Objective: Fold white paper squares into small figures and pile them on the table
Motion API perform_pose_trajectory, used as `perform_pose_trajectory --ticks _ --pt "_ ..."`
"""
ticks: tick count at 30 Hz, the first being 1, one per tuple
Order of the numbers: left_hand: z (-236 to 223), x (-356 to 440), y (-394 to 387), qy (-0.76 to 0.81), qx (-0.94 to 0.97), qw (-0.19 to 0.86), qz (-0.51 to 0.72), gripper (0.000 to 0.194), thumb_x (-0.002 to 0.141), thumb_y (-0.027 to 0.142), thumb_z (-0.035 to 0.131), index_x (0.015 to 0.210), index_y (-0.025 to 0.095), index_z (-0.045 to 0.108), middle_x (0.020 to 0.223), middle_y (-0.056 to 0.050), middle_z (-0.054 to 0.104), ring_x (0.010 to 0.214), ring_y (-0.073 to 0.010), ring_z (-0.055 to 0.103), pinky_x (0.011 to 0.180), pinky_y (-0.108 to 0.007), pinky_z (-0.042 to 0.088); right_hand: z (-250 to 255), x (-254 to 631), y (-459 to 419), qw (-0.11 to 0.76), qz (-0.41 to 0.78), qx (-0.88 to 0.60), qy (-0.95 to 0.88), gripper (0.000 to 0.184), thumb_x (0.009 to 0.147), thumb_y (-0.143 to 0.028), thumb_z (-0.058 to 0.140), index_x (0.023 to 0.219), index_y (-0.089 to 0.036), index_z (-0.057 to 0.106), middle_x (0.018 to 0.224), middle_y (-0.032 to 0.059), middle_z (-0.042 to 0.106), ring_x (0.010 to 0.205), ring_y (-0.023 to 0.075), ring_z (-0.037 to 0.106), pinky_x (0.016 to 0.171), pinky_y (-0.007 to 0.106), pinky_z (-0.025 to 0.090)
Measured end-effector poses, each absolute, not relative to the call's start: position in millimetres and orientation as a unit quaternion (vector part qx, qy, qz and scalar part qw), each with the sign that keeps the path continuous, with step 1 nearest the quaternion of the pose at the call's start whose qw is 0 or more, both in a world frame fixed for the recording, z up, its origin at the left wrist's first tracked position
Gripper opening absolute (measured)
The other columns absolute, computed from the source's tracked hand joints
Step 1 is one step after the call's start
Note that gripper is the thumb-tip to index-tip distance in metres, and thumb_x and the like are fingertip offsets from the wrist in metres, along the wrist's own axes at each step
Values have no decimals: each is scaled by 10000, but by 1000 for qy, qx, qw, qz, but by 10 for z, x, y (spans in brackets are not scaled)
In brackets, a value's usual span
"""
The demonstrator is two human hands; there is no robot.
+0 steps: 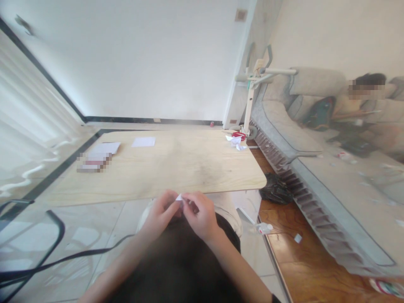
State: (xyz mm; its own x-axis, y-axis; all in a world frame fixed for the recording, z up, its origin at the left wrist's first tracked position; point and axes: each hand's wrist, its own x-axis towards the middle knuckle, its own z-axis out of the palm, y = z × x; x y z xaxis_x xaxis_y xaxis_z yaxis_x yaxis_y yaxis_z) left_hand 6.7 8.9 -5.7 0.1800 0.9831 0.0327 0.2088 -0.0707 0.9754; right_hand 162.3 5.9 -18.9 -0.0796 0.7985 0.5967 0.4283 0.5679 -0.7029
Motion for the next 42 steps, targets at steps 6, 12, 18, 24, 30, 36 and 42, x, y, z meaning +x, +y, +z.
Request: perform_pose_trajectory --ticks 6,12,18,24,30,36,42 --pt "27 77 83 469 682 455 329 321 937 316 449 743 180 666 677 11 670 656 -162 600 606 -242 444 -211 1613 56 531 162 -438 -707 175 856 -122 577 960 -227 671 810 35 709 690 170 649 649 298 543" --pt "-40 86 87 497 716 384 306 262 920 279 464 848 184 698 775 -8 727 734 -196 650 636 -258 440 -264 1625 81 488 150 -459 -727 262 834 -89 546 1049 -211 634 855 51 706 701 174 653 651 292 539" --pt "-71 43 106 565 712 294 297 316 922 316 454 727 161 648 633 -11 657 599 -165 587 550 -251 354 -204 1624 85 422 206 -497 -729 96 862 -181 591 939 -203 646 796 38 718 681 175 658 629 277 518" --pt "-45 51 84 522 703 362 320 317 935 270 401 719 178 616 690 -5 672 650 -164 594 567 -247 386 -153 1628 72 423 234 -474 -736 115 901 -196 560 943 -204 666 807 34 720 698 173 651 643 274 505" --pt "35 38 54 518 727 337 298 208 884 246 480 824 196 673 760 -26 712 699 -185 639 626 -256 434 -216 1643 94 413 191 -494 -741 142 906 -217 550 828 -198 667 719 30 691 640 168 624 599 266 467" --pt "68 28 53 535 746 274 287 223 885 293 505 828 200 700 719 -36 710 652 -182 639 611 -254 425 -270 1639 97 407 162 -505 -743 99 870 -186 577 855 -204 674 750 36 709 663 176 643 612 266 468" --pt "-4 33 81 543 774 195 260 326 934 306 449 702 206 654 624 -26 672 556 -157 583 538 -255 332 -251 1623 81 372 121 -520 -760 110 872 -201 582 788 -205 652 692 26 686 629 170 631 587 260 422"
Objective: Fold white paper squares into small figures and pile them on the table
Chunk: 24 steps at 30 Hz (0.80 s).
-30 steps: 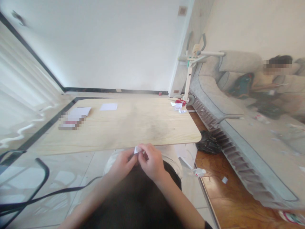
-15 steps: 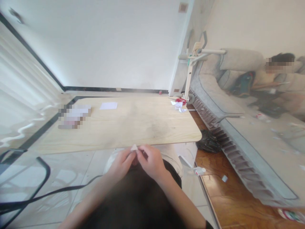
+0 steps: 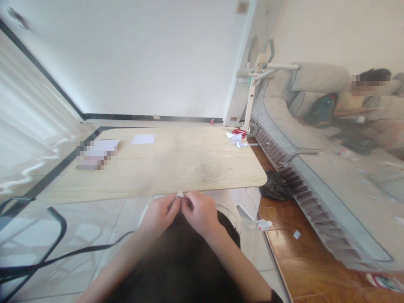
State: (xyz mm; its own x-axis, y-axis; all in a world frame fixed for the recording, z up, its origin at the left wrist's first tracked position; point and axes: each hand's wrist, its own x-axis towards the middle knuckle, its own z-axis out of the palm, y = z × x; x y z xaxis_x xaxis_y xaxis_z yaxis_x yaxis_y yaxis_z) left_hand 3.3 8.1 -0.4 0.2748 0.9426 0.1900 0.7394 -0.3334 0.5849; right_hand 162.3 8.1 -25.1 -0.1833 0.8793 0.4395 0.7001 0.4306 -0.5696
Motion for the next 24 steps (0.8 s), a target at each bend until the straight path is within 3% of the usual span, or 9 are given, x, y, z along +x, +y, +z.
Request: perform_pose_trajectory --ticks 6,15,24 --pt "-74 15 113 544 800 132 214 334 937 291 449 672 205 632 603 -32 665 527 -152 554 536 -270 292 -243 1598 98 308 72 -542 -778 204 876 -181 558 675 -212 578 606 10 637 554 162 577 531 270 329" --pt "-69 23 102 551 791 139 227 337 924 299 470 634 203 612 585 -22 660 511 -141 538 530 -262 292 -265 1594 79 357 92 -536 -759 267 857 -154 511 600 -212 467 545 -9 518 520 140 479 530 266 304" --pt "-49 37 71 558 759 177 284 194 901 324 533 910 206 686 726 -29 733 664 -187 680 603 -258 438 -237 1613 65 383 137 -527 -746 270 876 -185 479 611 -211 439 554 -12 474 529 140 465 532 267 312"
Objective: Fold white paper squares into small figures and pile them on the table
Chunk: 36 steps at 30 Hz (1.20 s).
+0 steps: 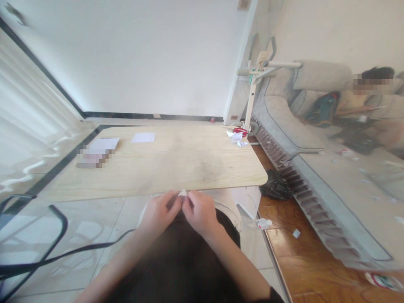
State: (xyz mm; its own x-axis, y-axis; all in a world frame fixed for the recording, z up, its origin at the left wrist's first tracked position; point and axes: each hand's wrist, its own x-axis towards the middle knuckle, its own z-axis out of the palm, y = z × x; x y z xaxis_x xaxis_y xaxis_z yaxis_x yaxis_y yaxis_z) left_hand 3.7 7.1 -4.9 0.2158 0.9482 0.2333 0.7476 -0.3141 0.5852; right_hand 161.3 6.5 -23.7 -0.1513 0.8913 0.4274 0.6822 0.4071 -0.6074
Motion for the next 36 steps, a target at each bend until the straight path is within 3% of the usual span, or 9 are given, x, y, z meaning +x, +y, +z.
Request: perform_pose_trajectory --ticks 5,11,15,18,22,36 --pt "-59 83 72 551 712 209 381 208 864 284 604 1044 185 636 820 -25 747 655 -155 680 636 -252 510 -235 1602 53 391 178 -530 -731 292 912 -238 480 622 -203 465 554 -15 495 519 132 468 520 261 311" --pt "-72 109 75 535 702 246 402 123 863 235 590 955 192 658 859 -30 760 774 -168 710 705 -264 553 -205 1584 56 405 203 -530 -717 285 906 -228 489 623 -199 495 545 -22 502 511 129 478 504 255 327" --pt "-72 94 68 538 704 237 398 132 849 189 586 954 178 665 847 -38 762 772 -174 716 717 -268 556 -219 1576 56 457 176 -527 -694 7 850 -206 582 853 -200 585 683 -7 611 555 135 542 537 252 419" --pt "-73 79 69 534 719 220 387 126 838 168 594 940 179 667 823 -32 759 754 -181 717 692 -267 549 -229 1578 63 499 120 -490 -704 148 830 -152 602 965 -213 593 800 18 647 604 141 574 587 264 481" --pt "-89 57 86 513 750 178 378 114 834 146 601 921 179 668 788 -26 744 722 -186 708 663 -266 533 -203 1596 77 511 98 -439 -732 129 852 -118 602 911 -229 631 851 37 669 710 157 622 641 268 517" --pt "-118 63 111 429 781 101 443 113 887 142 589 931 160 692 920 -73 751 843 -183 702 785 -281 562 -178 1587 42 458 117 -529 -705 58 819 -180 602 766 -204 606 641 -7 622 546 134 577 547 252 457"
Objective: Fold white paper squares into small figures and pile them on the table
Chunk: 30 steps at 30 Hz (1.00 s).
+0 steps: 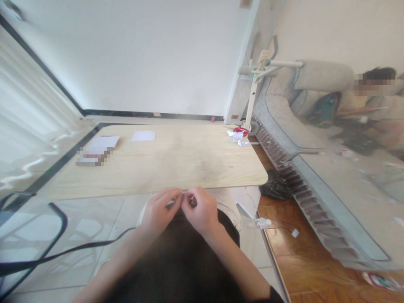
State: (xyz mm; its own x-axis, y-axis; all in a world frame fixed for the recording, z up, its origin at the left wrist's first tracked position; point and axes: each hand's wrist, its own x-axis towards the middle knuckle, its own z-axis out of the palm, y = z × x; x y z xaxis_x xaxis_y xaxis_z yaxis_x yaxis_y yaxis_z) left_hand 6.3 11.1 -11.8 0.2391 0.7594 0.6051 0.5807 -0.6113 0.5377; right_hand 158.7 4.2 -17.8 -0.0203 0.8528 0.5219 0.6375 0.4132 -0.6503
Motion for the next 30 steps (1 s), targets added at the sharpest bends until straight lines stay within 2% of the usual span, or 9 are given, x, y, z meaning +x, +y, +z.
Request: perform_pose_trajectory --ticks 3,8,14,20,24,30 --pt "-117 52 113 429 781 112 440 119 884 138 584 922 169 692 895 -64 748 812 -178 699 757 -281 568 -196 1579 31 454 133 -534 -701 33 828 -190 594 811 -202 619 651 -3 641 548 139 596 545 252 469" --pt "-100 48 100 461 754 154 442 118 892 185 586 916 180 701 886 -56 755 815 -183 704 767 -294 568 -197 1562 30 488 176 -513 -683 119 840 -178 586 934 -198 657 737 24 719 590 154 650 580 261 522" --pt "-29 79 101 526 665 331 414 195 900 312 592 995 203 722 921 -33 779 834 -195 726 771 -303 582 -161 1553 42 538 225 -500 -640 96 851 -190 594 900 -194 677 724 26 728 601 157 665 569 258 543" --pt "23 105 103 517 595 425 446 222 867 299 606 989 178 747 881 -45 789 750 -202 730 728 -312 601 -158 1567 45 543 245 -490 -636 104 866 -219 598 909 -198 691 773 43 732 645 173 670 586 282 550" --pt "55 108 88 508 570 454 460 215 847 309 622 946 169 752 848 -45 786 748 -205 727 722 -312 601 -170 1578 51 540 261 -484 -638 111 879 -237 595 920 -206 693 797 45 727 694 186 673 618 300 554" --pt "58 85 87 498 567 459 470 257 874 351 580 891 151 741 752 -42 759 713 -190 704 725 -306 578 -158 1601 58 536 261 -447 -667 136 872 -170 587 939 -220 695 832 37 705 750 183 658 666 307 538"
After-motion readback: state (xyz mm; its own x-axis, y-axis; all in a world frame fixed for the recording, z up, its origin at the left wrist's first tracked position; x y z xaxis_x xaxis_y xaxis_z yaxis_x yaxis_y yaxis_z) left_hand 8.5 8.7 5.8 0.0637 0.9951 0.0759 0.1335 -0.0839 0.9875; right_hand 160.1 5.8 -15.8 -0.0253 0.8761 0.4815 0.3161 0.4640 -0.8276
